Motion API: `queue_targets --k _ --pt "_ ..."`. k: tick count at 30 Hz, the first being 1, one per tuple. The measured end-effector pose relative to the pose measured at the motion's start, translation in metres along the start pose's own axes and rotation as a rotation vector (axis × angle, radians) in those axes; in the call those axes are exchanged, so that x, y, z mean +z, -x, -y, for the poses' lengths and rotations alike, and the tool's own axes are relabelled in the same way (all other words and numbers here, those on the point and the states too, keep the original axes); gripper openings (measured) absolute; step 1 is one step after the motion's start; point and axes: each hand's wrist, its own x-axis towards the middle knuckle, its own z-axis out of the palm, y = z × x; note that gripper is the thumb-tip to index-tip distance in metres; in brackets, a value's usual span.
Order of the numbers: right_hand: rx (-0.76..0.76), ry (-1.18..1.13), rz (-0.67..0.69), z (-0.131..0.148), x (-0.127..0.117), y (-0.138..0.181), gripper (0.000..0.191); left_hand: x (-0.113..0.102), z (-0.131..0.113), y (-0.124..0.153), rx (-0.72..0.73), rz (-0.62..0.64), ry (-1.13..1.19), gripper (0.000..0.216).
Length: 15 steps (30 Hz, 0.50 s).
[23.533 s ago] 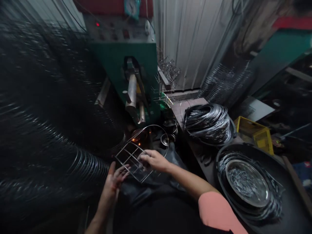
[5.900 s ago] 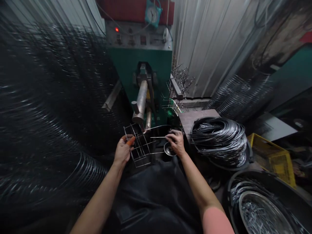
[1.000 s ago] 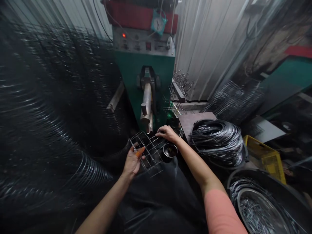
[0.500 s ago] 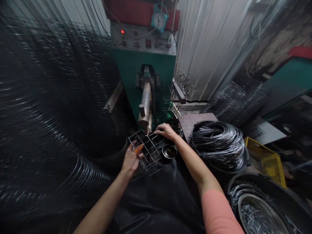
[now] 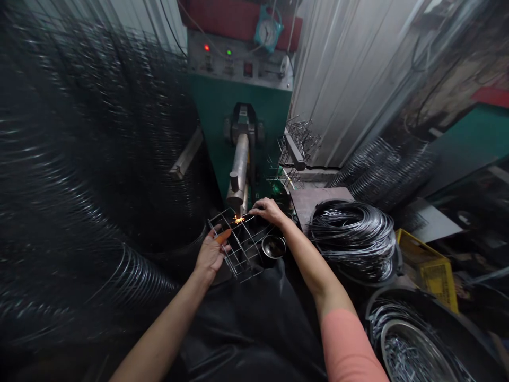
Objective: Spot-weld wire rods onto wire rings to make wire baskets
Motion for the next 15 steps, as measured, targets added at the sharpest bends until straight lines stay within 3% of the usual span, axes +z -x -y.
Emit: queue_targets --k 4,9,15 --pt "-0.02 0.01 -0.016 0.002 0.002 0.006 0.019 -0.001 0.0 -0.002 0.006 0.001 -0.001 0.063" --pt "-0.091 0.009 -0.186 -0.007 -0.002 0.026 0.031 -0.004 0.001 -0.002 0.049 0.037 -0.018 0.062" --pt "-0.118 0.048 -0.13 -0.021 -0.003 0.036 0.031 -0.012 0.006 0.004 0.083 0.028 0.002 0.059"
